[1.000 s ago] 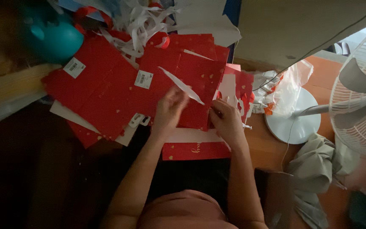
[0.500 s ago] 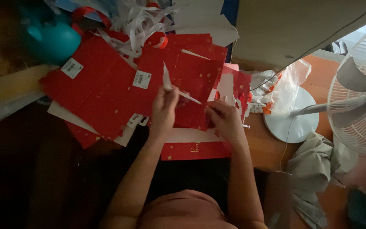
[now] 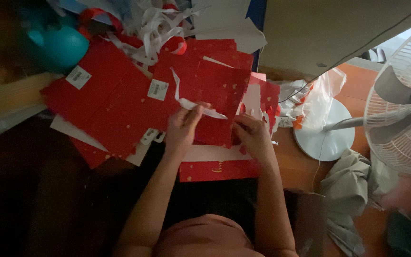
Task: The person assembles red gift bags by threading white ribbons through the bag handles and tying them. They handle multiple bags one at a time, folding the bag flaps and securing the ribbons to form handles.
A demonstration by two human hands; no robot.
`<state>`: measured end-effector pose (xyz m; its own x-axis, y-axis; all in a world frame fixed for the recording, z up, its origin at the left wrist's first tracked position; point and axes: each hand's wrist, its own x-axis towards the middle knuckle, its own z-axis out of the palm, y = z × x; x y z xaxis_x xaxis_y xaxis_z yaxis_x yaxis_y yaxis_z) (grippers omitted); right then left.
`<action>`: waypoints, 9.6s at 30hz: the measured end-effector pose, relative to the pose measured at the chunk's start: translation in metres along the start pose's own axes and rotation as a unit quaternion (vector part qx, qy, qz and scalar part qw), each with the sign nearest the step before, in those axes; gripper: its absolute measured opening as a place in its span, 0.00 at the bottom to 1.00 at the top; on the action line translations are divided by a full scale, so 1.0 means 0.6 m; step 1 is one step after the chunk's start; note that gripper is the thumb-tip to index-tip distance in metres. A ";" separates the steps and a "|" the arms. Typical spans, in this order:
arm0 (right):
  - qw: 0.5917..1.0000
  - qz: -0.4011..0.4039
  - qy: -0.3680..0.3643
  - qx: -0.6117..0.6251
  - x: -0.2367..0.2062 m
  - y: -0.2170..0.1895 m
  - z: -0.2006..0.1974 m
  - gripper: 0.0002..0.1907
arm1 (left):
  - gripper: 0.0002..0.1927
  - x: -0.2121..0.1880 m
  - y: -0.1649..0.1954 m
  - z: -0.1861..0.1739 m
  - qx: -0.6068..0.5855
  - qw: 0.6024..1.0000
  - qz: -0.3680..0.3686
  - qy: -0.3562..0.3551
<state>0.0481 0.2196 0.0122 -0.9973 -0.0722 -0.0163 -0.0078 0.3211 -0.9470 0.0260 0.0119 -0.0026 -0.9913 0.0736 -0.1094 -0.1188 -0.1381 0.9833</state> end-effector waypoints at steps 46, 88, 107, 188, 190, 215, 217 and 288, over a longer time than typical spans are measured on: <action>0.967 -0.029 0.080 -0.240 0.018 -0.043 0.053 0.07 | 0.12 -0.012 0.059 -0.160 -0.231 0.953 0.033 0.194; 0.962 -0.122 0.080 -0.230 -0.020 -0.020 0.030 0.29 | 0.09 0.014 0.049 0.055 0.584 0.745 0.318 -0.048; 0.955 -0.065 0.187 -0.222 -0.014 0.012 0.043 0.05 | 0.08 0.023 0.019 -0.031 0.284 0.949 0.128 -0.045; 0.969 -0.074 0.110 -0.206 0.015 -0.013 0.055 0.17 | 0.09 -0.021 -0.016 -0.015 0.219 0.955 0.196 0.031; 0.962 -0.018 0.082 -0.261 0.020 -0.014 0.058 0.12 | 0.09 -0.022 -0.015 -0.015 0.236 0.951 0.198 0.031; 0.875 -0.078 0.206 0.431 0.003 0.010 0.025 0.07 | 0.12 -0.034 0.018 0.019 0.461 0.865 0.196 0.016; 0.851 -0.098 0.199 0.477 0.003 0.005 0.018 0.08 | 0.11 -0.036 0.021 0.021 0.457 0.865 0.206 0.016; 0.927 -0.068 0.088 -0.359 -0.050 -0.181 -0.022 0.16 | 0.09 -0.068 0.085 0.037 0.112 0.974 0.177 -0.086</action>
<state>0.0781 0.1996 0.1199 -0.9795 -0.0227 0.2000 -0.1179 0.8700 -0.4787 0.0615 0.0240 0.0553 -0.9411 0.2279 0.2498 0.2636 0.0317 0.9641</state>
